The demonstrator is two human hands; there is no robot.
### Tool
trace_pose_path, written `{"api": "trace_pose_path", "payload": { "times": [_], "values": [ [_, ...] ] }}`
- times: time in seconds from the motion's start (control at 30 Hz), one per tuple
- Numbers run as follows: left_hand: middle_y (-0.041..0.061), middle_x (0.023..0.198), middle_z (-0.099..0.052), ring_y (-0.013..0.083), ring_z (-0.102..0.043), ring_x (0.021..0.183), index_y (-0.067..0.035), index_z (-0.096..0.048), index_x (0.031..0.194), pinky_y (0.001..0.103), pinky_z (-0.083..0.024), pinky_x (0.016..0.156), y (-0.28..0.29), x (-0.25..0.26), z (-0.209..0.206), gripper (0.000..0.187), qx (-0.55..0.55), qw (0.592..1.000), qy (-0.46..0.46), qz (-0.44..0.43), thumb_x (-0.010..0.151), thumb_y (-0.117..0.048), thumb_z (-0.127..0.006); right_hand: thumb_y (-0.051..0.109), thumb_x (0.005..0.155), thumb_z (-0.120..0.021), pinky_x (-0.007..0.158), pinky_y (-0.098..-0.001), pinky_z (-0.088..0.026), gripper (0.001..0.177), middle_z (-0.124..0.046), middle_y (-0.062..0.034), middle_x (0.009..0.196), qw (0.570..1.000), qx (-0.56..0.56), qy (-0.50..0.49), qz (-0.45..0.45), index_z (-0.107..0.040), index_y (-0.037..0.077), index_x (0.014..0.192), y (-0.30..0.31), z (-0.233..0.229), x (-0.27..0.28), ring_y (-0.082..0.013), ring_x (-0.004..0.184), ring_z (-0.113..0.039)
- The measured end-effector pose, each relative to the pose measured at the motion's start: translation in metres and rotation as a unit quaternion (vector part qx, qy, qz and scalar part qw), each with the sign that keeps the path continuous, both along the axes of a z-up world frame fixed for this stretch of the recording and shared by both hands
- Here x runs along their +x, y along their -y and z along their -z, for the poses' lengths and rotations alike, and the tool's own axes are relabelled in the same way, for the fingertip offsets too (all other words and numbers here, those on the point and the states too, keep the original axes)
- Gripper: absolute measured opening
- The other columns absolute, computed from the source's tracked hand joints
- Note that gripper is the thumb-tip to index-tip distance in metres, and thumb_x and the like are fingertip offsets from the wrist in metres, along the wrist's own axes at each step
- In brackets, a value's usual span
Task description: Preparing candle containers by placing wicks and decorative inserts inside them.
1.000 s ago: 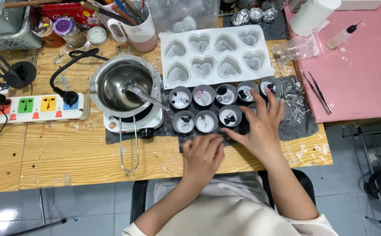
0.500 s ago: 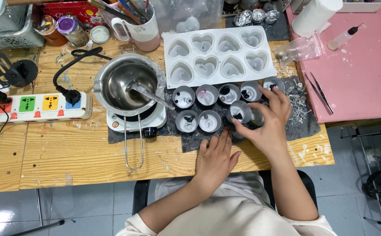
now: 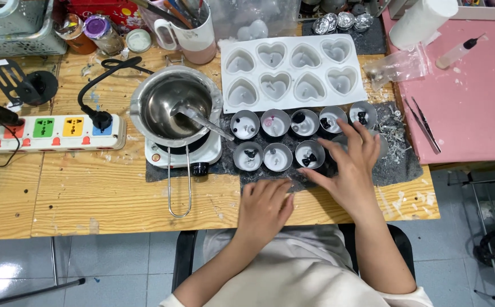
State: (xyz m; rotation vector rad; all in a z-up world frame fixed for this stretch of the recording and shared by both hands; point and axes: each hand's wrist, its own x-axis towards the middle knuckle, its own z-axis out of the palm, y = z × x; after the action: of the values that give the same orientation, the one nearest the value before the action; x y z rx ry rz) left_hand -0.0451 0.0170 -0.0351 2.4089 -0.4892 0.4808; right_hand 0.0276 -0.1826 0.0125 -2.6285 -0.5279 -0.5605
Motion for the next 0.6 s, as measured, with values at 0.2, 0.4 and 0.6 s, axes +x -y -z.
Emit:
{"api": "trace_pose_path", "payload": {
  "times": [0.2,0.4,0.6],
  "values": [
    [0.012,0.131,-0.067,0.0259,-0.059,0.114,0.001,-0.068,0.122,0.041,-0.042,0.097,-0.016,-0.006,0.016,0.036,-0.013,0.999,-0.005,-0.037,0.093,-0.02,-0.069,0.059,0.067,-0.089,0.119,-0.0696,-0.013,0.076,-0.048,-0.0178,0.148,0.999,0.01,-0.012,-0.049,-0.074,0.004,0.117,-0.04,0.003,-0.002,-0.0421,0.143,-0.033],
    [0.013,0.13,-0.066,0.0289,-0.058,0.117,0.004,-0.066,0.125,0.044,-0.042,0.101,-0.015,-0.008,0.018,0.04,-0.023,0.998,-0.053,-0.037,0.093,-0.02,-0.069,0.051,0.066,-0.091,0.118,-0.0695,-0.011,0.058,-0.051,-0.0152,0.146,0.999,-0.001,-0.023,-0.025,-0.077,0.005,0.1,-0.053,0.013,0.007,-0.0421,0.143,-0.034],
    [0.013,0.133,-0.066,0.0281,-0.058,0.116,0.003,-0.066,0.125,0.044,-0.041,0.101,-0.016,-0.006,0.011,0.039,-0.009,0.997,-0.068,-0.025,0.094,-0.021,-0.068,0.045,0.07,-0.091,0.122,-0.0615,-0.02,0.054,-0.052,-0.0114,0.149,0.996,0.079,-0.035,-0.034,-0.075,0.008,0.105,-0.043,0.011,0.013,-0.0396,0.146,-0.034]
  ]
}}
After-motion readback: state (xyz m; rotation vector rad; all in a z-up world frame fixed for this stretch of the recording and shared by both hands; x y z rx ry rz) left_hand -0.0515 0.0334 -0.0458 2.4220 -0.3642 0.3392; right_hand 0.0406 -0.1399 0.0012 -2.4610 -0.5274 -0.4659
